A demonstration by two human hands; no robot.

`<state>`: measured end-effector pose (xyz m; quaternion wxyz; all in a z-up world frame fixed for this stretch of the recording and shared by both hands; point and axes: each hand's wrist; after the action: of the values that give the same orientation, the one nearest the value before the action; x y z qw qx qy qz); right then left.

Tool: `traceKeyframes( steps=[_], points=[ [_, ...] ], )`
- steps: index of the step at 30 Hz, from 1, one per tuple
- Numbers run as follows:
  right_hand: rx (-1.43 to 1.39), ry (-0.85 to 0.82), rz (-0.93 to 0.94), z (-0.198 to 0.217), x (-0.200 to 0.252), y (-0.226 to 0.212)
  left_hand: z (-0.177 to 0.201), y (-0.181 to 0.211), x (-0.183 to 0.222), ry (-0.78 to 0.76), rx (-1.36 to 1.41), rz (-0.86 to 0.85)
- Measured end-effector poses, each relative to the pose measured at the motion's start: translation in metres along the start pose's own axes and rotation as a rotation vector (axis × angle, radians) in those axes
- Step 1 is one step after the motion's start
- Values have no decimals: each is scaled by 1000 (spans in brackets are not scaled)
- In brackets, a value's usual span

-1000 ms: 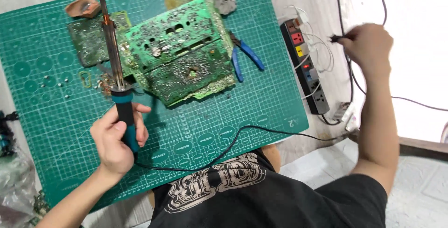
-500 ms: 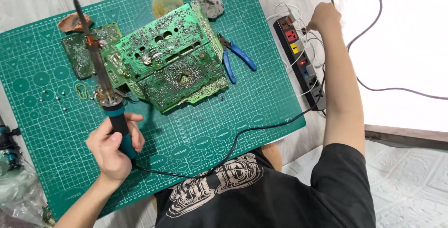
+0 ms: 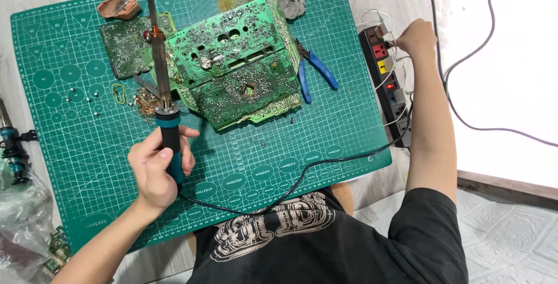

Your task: Soldering electronic components on a circuit board using a soldering iron and a precision tool.

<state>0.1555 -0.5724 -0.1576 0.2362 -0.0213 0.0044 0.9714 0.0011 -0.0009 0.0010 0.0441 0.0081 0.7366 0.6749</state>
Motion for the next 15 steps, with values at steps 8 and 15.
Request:
traceKeyframes(
  steps=[8,15],
  points=[
    [109,-52,-15,-2,-2,-12,-1,-3,1,-1,-1,-15],
    [-69,-71,-24,-2,7,-11,0,-5,0,-6,-27,-47]
  ],
)
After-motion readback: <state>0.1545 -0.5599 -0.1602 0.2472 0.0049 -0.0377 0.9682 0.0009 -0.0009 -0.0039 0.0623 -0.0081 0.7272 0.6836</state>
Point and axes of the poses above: each hand's wrist, its own x-axis away from the middle knuckle, its own z-axis out of the back of the hand, y = z × x, and after that the axes turned 7 degrees about y, right-handed
